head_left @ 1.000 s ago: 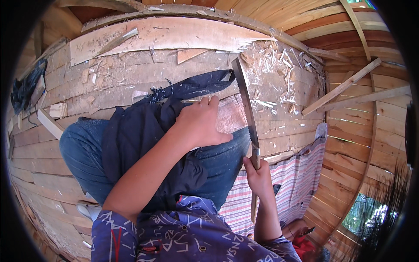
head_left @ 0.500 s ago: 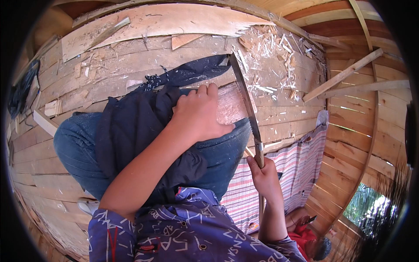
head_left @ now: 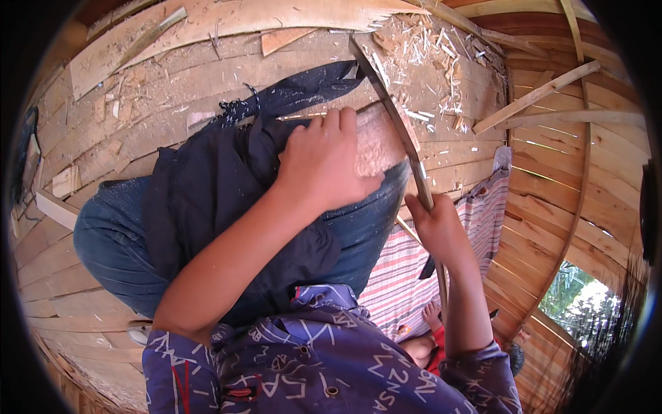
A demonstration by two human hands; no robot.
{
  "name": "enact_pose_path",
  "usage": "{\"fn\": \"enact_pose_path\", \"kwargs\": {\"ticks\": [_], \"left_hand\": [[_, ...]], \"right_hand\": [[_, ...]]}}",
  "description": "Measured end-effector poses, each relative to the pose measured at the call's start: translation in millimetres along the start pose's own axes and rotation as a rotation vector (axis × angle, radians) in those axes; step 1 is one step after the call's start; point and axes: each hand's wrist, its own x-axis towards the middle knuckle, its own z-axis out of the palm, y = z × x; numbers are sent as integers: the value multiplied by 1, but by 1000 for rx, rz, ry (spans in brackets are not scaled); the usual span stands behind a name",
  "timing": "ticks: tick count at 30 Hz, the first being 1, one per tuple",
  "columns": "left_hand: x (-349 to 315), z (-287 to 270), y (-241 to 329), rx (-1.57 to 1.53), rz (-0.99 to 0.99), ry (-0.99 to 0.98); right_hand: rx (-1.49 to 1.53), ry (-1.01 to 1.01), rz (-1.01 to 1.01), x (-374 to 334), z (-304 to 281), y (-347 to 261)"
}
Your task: The person sits on the floor and sands a small rectangular piece of wood using a hand saw. They hold the wood steady with one hand and move the saw back and forth across the surface repeatedly.
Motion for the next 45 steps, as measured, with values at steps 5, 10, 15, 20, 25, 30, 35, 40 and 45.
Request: {"fn": "enact_pose_path", "kwargs": {"ticks": [5, 10, 15, 20, 25, 30, 35, 40, 45], "left_hand": [[6, -6, -8, -20, -138, -133], [6, -11, -7, -8, -82, -177], [-1, -3, -6, -14, -10, -17], [2, 3, -7, -1, -23, -9], [5, 3, -18, 0, -95, -8], [2, 3, -11, -23, -40, -26], [-1, 5, -16, 9, -16, 68], [1, 12, -16, 28, 0, 153], [2, 5, -19, -1, -64, 65]], "right_hand": [[59, -20, 167, -16, 10, -10], [126, -11, 201, -71, 11, 27], [57, -47, 222, -66, -1, 25], [-55, 69, 79, -12, 1, -13], [-1, -60, 209, -32, 4, -4], [91, -13, 308, -84, 7, 30], [-4, -6, 310, -60, -4, 23], [-55, 41, 315, -28, -3, -1], [-179, 13, 251, 1, -2, -16]]}}
